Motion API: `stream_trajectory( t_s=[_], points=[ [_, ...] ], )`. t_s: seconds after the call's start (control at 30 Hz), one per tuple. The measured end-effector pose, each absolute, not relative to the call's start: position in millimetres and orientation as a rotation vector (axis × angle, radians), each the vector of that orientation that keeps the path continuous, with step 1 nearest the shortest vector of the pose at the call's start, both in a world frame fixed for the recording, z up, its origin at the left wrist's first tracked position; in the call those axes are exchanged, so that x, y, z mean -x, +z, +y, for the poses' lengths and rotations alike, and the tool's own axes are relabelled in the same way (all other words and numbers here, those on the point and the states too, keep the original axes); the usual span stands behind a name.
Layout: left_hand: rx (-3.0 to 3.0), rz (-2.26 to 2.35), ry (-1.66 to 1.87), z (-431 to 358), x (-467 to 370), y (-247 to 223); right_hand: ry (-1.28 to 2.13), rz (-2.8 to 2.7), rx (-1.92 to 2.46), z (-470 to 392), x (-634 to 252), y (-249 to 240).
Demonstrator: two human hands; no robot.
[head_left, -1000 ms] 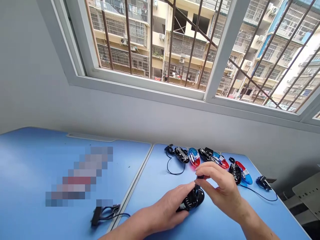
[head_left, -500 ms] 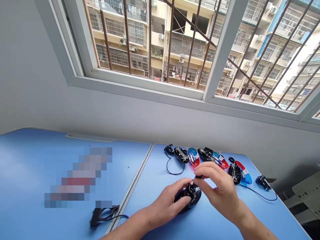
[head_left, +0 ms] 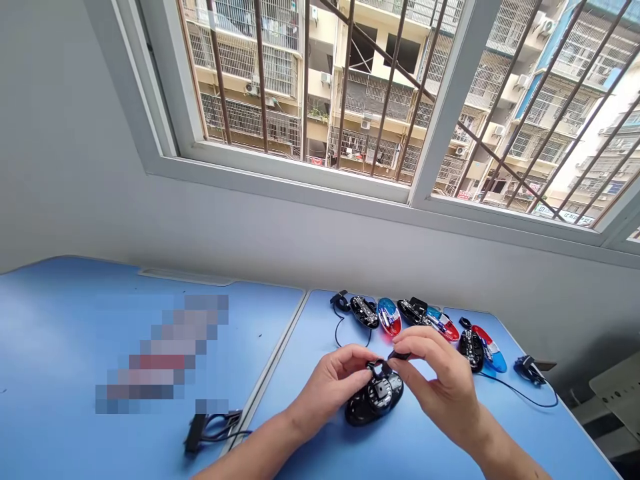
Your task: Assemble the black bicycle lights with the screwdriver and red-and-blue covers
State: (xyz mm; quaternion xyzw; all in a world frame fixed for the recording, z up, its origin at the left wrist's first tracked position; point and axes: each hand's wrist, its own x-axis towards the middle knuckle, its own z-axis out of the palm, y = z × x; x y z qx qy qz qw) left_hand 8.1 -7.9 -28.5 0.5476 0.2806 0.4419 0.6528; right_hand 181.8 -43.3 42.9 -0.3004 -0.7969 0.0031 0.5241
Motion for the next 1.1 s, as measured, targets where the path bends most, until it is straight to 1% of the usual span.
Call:
stream_trajectory(
  t_s=[0.4, 0.53, 0.63, 0.8, 0.87, 0.97, 1.1],
  points=[
    [-1.102, 0.696, 1.092, -3.4, -7.3, -25.7, -0.011, -1.845, 0.713, -41.3, -185.3, 42.6],
    [-0.962, 0.673, 1.102, 0.6, -4.1, -24.6, 0.058, -1.745, 0.736, -35.6, -189.0, 38.7],
    [-0.840, 0.678, 1.060, 4.8, -0.9, -25.2, 0.188, -1.625, 0.803, -26.4, -189.6, 27.3],
    [-0.705, 0.618, 1.035, 12.4, 1.5, -29.7, 0.636, -1.321, 0.931, -8.0, -186.7, 0.6],
    [-0.687, 0.588, 1.027, 13.5, 1.5, -30.3, 0.744, -1.235, 0.951, -2.5, -184.6, -8.3],
    [-0.676, 0.551, 1.031, 13.0, 1.7, -29.1, 0.852, -1.189, 0.977, 1.6, -181.5, -17.7],
    [-0.688, 0.527, 1.053, 12.0, 2.1, -27.4, 1.003, -1.272, 1.027, 1.1, -181.0, -23.7]
  ],
)
